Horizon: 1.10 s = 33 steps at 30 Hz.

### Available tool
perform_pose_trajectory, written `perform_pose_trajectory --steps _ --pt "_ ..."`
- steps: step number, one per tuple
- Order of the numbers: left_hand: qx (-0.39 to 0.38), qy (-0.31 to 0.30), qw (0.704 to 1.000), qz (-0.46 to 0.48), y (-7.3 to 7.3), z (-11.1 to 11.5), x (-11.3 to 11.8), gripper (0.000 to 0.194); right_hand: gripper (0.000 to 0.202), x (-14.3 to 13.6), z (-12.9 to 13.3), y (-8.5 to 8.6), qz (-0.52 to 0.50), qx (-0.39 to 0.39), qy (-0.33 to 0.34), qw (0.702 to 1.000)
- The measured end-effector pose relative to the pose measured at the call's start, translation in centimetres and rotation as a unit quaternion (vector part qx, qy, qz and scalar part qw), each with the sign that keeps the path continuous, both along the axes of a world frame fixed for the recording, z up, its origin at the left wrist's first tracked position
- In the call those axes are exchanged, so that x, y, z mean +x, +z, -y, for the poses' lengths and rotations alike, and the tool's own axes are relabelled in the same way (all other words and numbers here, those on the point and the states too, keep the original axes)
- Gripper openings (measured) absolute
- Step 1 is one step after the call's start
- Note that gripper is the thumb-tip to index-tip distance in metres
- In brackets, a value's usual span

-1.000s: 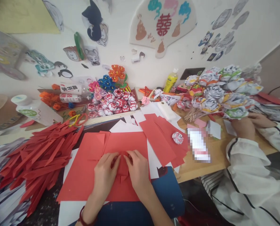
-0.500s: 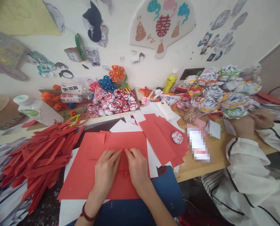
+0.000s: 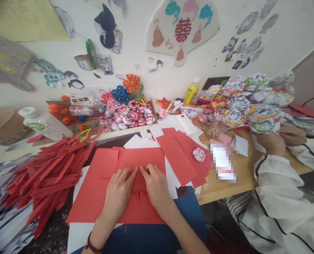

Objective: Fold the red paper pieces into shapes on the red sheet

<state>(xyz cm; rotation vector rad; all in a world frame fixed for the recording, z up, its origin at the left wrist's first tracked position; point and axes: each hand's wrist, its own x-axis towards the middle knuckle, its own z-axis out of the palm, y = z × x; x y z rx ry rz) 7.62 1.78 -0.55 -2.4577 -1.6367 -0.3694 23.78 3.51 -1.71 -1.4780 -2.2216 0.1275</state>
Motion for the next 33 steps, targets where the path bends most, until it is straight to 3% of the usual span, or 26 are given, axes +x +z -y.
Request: perform_pose_trajectory --steps 20,33 --pt "-0.016 -0.004 0.999 -0.041 0.08 0.17 -0.27 0.047 0.032 0.49 -0.21 0.38 -0.037 -0.017 0.022 0.999" --pt "-0.016 -0.011 1.0 -0.017 -0.64 -0.04 -0.67 0.045 0.031 0.44 -0.34 0.35 -0.036 -0.034 0.048 0.998"
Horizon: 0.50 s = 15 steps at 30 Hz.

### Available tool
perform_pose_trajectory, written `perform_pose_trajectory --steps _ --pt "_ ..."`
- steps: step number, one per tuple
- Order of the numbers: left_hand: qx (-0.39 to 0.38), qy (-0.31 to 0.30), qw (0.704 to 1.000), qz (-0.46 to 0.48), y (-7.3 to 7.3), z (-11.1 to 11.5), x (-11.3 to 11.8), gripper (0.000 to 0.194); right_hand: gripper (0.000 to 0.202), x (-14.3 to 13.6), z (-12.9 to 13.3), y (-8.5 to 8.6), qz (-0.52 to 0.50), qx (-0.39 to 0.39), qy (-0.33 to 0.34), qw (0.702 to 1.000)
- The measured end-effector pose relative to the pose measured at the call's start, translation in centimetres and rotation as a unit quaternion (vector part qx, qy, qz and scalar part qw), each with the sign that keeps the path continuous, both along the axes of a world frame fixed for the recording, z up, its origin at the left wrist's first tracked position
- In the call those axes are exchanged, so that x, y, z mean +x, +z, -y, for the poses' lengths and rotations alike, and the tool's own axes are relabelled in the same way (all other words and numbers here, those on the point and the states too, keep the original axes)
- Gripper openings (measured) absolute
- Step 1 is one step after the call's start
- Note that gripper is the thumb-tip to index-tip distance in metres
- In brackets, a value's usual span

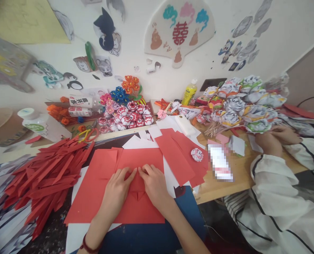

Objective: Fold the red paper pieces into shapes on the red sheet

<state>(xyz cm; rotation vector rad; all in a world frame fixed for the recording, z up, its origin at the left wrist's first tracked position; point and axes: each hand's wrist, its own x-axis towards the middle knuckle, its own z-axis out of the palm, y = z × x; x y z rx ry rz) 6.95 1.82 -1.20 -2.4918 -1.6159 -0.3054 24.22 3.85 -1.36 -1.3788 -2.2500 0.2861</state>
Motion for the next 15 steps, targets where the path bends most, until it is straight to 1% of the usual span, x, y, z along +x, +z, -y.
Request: perform_pose_trajectory --steps 5,11,15 --pt "0.0 0.002 1.0 0.005 -0.14 0.07 0.02 0.045 0.033 0.09 -0.09 0.26 -0.027 -0.007 0.01 1.0" --pt "0.0 0.002 1.0 0.017 -0.05 0.18 0.01 0.044 0.032 0.23 -0.06 0.17 -0.019 -0.011 0.007 1.0" --pt "0.003 0.024 1.0 0.019 0.17 0.38 0.33 0.044 0.032 0.34 -0.06 0.03 -0.025 -0.018 0.014 0.999"
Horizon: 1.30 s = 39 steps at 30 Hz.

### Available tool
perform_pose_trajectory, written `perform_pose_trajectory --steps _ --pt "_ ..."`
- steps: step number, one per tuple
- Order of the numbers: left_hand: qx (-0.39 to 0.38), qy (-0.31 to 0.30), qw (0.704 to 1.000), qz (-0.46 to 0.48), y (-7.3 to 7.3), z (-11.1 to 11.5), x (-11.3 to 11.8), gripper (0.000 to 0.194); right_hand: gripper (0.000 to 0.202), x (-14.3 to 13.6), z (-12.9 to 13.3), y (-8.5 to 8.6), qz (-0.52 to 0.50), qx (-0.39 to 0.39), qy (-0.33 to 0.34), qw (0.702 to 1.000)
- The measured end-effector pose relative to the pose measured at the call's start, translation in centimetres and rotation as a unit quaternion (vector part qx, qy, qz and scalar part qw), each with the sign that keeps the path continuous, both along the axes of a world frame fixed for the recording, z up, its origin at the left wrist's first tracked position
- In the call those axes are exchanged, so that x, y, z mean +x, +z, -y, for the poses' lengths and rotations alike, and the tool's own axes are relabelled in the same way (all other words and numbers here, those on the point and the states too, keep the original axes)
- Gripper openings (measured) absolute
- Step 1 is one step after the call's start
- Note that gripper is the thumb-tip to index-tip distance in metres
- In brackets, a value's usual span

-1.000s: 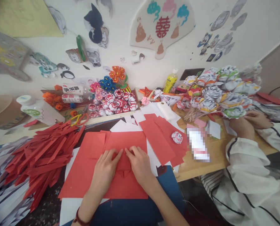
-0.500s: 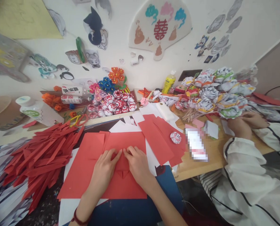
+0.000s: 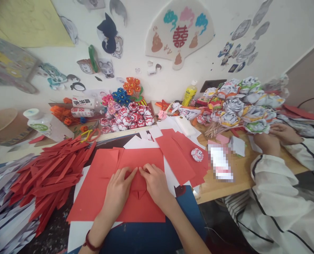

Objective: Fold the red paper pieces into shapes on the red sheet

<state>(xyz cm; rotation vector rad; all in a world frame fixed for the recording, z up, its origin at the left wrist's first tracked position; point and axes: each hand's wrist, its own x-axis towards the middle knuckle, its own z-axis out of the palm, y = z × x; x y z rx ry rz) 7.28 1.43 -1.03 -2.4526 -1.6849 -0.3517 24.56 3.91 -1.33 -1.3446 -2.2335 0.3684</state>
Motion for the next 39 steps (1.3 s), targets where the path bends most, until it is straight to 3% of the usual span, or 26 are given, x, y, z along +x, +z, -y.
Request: perform_pose_trajectory --steps 27,39 --pt "0.045 0.04 0.994 -0.096 0.7 0.8 2.3 0.047 0.036 0.2 -0.1 0.5 0.015 -0.001 0.017 1.0" --pt "0.019 -0.032 0.992 -0.122 0.8 0.4 1.9 0.044 0.04 0.0 -0.7 1.3 0.126 -0.023 0.019 0.992"
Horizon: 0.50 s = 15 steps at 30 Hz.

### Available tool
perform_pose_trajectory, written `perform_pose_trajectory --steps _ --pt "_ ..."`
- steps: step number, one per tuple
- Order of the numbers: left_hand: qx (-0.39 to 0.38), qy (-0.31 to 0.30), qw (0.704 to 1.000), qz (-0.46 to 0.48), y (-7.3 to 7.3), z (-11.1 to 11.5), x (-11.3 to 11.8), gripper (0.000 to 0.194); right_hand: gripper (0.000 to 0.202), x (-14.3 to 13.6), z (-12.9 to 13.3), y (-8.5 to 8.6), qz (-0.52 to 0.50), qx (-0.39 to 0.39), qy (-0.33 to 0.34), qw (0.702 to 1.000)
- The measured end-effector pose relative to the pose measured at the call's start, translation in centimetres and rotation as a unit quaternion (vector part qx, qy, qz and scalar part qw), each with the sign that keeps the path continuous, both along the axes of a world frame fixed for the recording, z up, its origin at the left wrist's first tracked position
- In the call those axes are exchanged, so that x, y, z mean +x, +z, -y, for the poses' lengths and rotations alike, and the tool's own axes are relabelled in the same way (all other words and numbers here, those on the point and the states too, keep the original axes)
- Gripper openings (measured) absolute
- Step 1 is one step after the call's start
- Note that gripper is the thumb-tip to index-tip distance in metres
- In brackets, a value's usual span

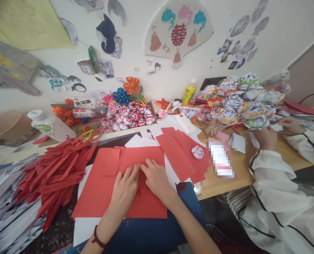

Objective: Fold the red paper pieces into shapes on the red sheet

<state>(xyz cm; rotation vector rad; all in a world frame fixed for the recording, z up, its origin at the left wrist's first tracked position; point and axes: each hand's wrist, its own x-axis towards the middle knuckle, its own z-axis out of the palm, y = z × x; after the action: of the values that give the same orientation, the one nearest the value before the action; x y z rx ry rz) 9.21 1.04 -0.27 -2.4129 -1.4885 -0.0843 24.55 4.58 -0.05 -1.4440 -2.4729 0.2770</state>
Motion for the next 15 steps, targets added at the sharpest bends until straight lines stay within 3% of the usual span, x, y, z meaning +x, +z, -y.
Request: perform_pose_trajectory --steps 7,12,15 --pt "-0.01 -0.051 0.998 -0.036 0.6 0.0 -1.3 0.043 0.043 0.0 0.2 0.7 0.039 -0.015 0.005 0.999" --pt "0.036 -0.044 0.998 -0.027 0.6 1.8 -2.7 0.048 0.047 0.2 0.4 0.8 0.047 -0.02 0.012 0.999" --pt "0.025 -0.019 1.0 0.006 1.2 2.1 -3.1 0.047 0.047 0.4 0.5 0.8 0.047 -0.017 0.014 0.999"
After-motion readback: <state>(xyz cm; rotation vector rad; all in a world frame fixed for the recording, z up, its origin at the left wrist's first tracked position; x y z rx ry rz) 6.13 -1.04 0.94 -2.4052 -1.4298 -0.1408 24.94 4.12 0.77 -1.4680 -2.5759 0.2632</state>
